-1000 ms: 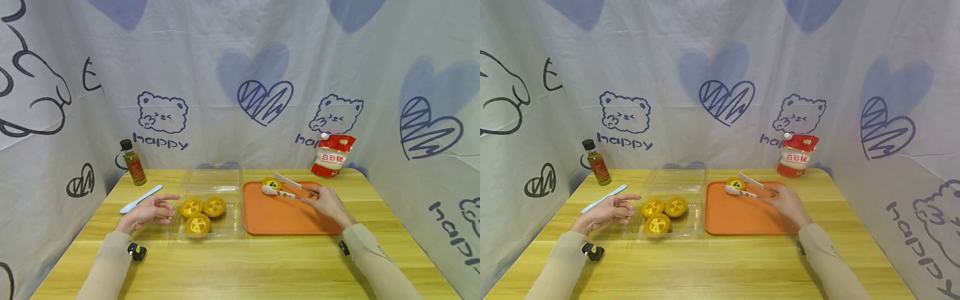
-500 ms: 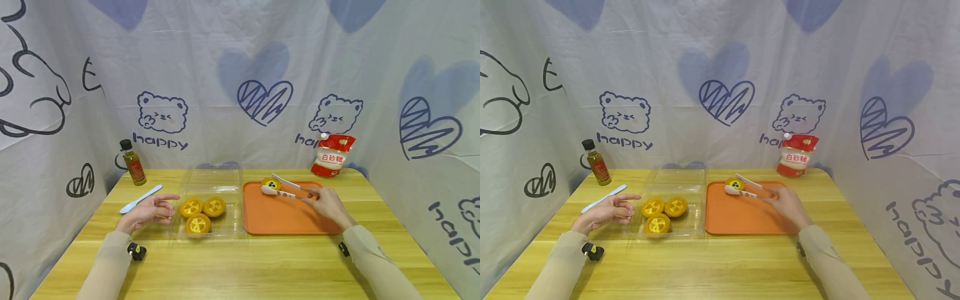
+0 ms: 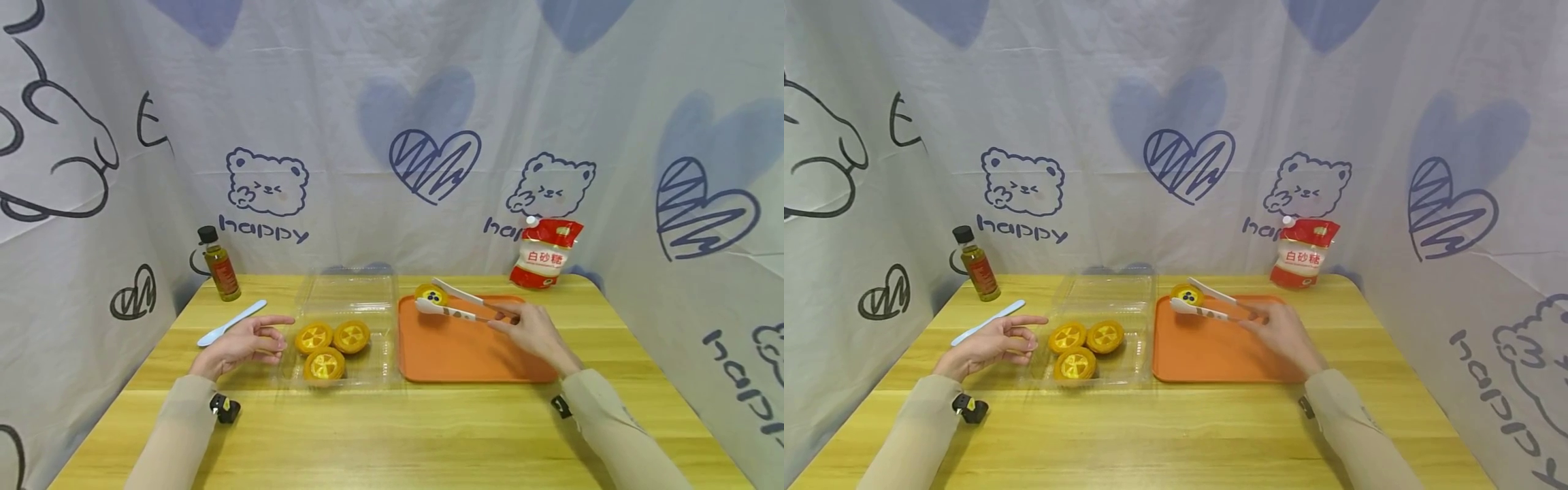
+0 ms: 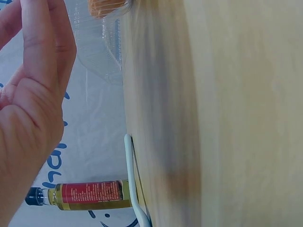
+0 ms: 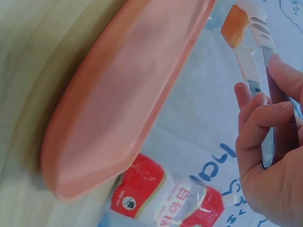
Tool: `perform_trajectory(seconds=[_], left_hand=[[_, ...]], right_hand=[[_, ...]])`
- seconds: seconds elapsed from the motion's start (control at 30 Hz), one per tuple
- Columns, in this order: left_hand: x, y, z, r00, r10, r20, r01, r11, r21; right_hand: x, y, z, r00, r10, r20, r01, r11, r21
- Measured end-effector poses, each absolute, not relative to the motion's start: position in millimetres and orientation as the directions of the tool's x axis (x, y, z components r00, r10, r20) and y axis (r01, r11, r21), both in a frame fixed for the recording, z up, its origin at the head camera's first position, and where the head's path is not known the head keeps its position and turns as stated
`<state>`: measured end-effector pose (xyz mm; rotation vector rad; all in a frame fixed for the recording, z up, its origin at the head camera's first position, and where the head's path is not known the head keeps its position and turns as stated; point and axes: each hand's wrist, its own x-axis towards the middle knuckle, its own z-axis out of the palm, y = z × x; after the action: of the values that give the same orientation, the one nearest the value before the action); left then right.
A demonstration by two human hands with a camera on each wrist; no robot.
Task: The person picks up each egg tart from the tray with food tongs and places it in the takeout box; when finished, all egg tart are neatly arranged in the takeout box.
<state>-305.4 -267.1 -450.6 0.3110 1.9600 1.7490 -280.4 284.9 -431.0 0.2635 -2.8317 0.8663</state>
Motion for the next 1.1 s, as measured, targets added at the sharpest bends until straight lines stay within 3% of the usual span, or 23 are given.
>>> perform_trajectory(seconds=[0.57, 0.9, 1.1], left_hand=[[-305.8, -268.4, -451.5, -0.854, 0.477, -0.205, -0.156, 0.142, 0.978], [-306.5, -268.5, -452.4, -0.853, 0.481, -0.202, -0.152, 0.141, 0.978], [-305.2, -267.3, -451.6, -0.854, 0.478, -0.205, -0.156, 0.142, 0.978]], right_hand=[[-263.9, 262.4, -410.5, -0.956, -0.221, 0.191, -0.292, 0.725, -0.623], [-253.5, 250.4, -403.6, -0.897, -0.341, 0.282, -0.443, 0.705, -0.555], [-251.8, 241.5, -399.9, -0.89, -0.386, 0.244, -0.456, 0.713, -0.533]])
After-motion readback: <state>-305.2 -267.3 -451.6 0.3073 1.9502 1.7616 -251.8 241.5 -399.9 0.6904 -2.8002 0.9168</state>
